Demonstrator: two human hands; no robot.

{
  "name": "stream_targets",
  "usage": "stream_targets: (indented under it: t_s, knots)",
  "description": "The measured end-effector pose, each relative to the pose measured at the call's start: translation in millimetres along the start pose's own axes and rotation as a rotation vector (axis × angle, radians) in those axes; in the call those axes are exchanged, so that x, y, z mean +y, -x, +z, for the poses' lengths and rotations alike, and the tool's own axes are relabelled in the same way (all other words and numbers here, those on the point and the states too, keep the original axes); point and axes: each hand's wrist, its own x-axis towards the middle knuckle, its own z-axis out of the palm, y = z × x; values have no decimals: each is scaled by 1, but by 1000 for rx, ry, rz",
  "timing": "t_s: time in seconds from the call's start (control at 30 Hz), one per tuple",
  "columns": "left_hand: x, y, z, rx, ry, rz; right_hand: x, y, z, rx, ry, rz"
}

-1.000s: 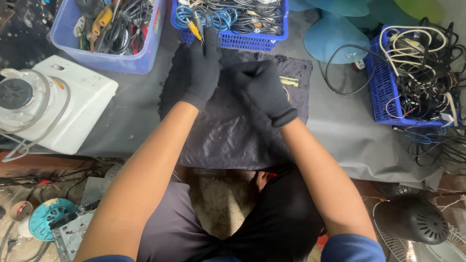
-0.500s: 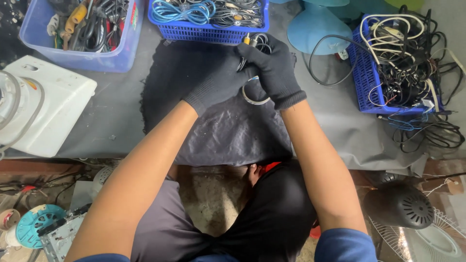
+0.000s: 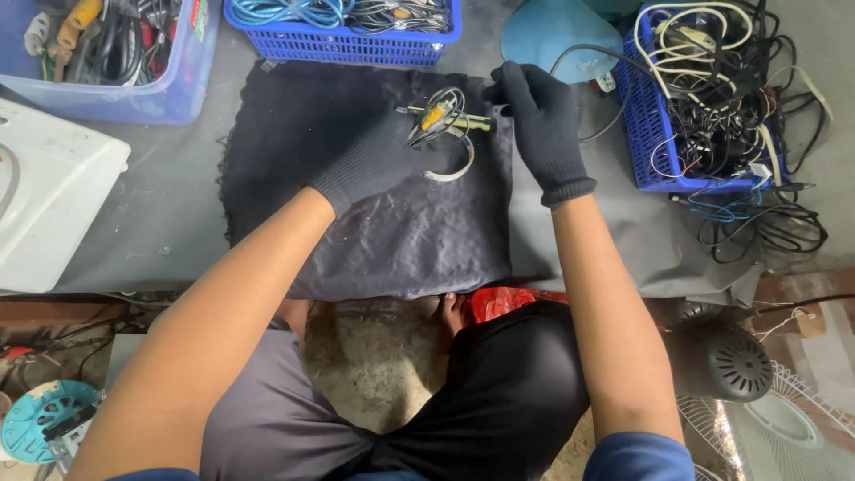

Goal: Connecting electrical wires to a power plug by stripping, twisting, and securing them.

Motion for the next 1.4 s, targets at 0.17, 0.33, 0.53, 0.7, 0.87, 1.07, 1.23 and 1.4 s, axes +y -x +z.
stream_targets:
  t_s: [0.17, 0.33, 0.53, 0.7, 0.87, 1.07, 1.23, 1.4]
  knots:
    - [-13, -10, 11, -51, -163, 0, 12, 2, -7, -65, 171, -13]
    - [-20, -24, 24, -44, -376, -83, 26, 0, -7, -122, 286, -20]
    - [-19, -24, 28, -109, -382, -59, 27, 2, -8, -134, 252, -16]
    - [-5, -16, 12, -40, -238, 95, 30, 0, -12, -39, 126, -31]
    - [2, -3, -8, 57, -102, 120, 17, 1, -5, 12, 24, 0]
    - [-15, 5, -31, 224, 377, 159, 12, -3, 9, -74, 14, -5]
    - [-11, 14, -47, 122, 706, 9, -13, -1, 27, -149, -20, -55]
    - [0, 24, -56, 103, 637, 1, -38, 2, 38, -112, -20, -175]
